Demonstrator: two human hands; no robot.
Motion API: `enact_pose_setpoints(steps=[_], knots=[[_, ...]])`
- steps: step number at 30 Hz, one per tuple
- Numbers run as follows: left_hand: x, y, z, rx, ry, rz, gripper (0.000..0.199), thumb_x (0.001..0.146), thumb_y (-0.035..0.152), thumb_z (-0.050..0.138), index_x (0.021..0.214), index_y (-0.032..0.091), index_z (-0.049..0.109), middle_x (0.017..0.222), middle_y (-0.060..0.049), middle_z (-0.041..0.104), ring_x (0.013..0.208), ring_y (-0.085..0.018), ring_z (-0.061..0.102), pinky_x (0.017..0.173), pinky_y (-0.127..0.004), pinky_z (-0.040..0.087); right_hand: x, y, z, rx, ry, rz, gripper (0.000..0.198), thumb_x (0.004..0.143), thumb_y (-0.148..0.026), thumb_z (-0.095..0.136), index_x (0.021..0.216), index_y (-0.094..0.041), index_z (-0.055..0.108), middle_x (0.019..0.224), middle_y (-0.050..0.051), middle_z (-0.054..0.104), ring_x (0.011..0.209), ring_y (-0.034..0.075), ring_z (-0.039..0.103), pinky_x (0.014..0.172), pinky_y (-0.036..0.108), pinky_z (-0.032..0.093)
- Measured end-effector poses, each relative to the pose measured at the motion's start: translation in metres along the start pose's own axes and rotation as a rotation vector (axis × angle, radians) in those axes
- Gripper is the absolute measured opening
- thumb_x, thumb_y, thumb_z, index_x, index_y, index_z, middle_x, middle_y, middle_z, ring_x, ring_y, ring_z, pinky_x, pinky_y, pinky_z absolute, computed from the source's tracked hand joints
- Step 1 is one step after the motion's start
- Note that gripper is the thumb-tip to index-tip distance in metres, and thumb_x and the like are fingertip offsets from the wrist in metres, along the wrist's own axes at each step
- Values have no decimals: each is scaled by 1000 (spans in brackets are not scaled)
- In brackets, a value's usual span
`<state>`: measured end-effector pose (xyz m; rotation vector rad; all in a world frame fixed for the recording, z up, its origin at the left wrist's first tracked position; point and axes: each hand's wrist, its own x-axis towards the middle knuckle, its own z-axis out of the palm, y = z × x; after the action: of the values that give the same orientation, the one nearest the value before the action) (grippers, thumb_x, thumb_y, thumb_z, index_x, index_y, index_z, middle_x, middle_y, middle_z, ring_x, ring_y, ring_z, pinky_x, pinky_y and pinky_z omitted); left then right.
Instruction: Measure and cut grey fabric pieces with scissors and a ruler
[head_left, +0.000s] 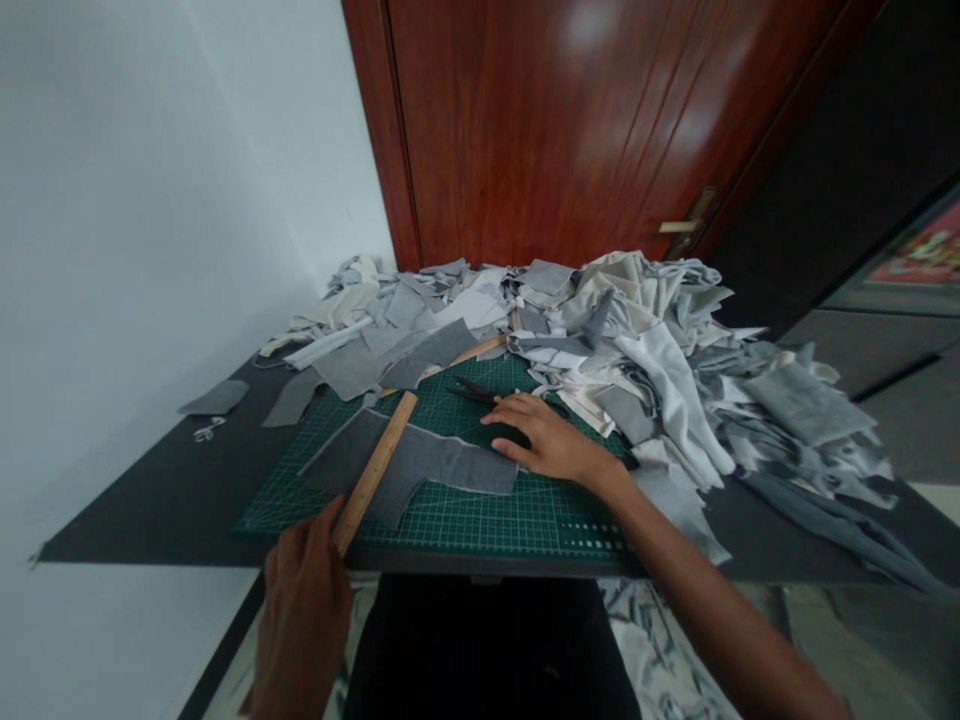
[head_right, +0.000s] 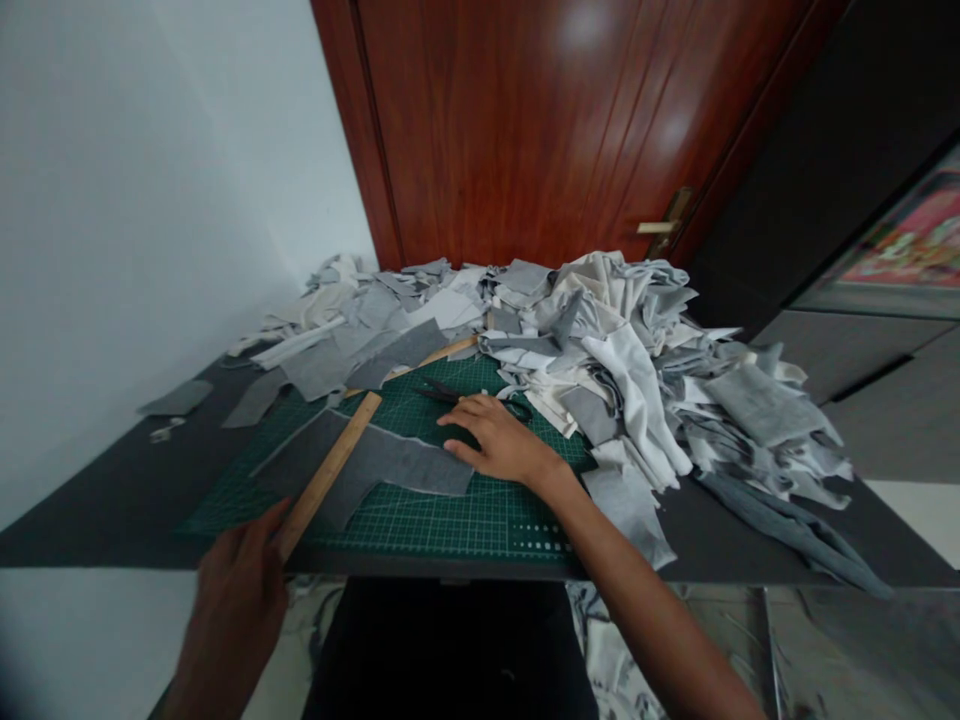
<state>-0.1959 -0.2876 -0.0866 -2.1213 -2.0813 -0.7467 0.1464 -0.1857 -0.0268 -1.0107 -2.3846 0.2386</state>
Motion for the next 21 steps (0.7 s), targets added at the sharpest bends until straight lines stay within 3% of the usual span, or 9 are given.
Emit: enact_pose_setpoints(steps=[4,7,10,15,21], knots=[[11,-2,1,57,-37,14,55,106,32,21,142,10,56,114,-17,66,104,-34,59,94,-49,49,9,-2,30,12,-92,12,52,96,-50,68,135,-15,64,127,15,64,123,30,56,111,49,44],[16,-2,5,59,-72,-2,57,107,39,21,134,10,63,108,-17,68,100,-34,59,93,-50,49,9,-3,45,6,-67,42,39,92,-45,76,119,-17,69,123,13,61,120,28,53,109,45,43],[24,-3,1,53,-103,-50,58,107,43,19,118,15,68,107,-16,69,100,-35,60,90,-50,51,8,-5,46,11,-55,36,14,93,-32,74,99,-20,68,116,8,60,117,25,52,109,41,41],[64,-21,-13,44,-4,-152,56,104,46,20,113,14,65,113,-18,67,110,-35,63,101,-50,52,5,-8,42,-93,-12,119,37,94,-43,73,119,-18,64,119,11,59,119,29,50,108,45,41],[119,-54,-21,153,-98,-242,63,102,40,15,121,6,65,117,-24,66,112,-41,63,96,-57,54,7,-4,44,-264,15,220,20,98,-37,70,100,-17,67,115,12,64,116,30,53,101,43,43]])
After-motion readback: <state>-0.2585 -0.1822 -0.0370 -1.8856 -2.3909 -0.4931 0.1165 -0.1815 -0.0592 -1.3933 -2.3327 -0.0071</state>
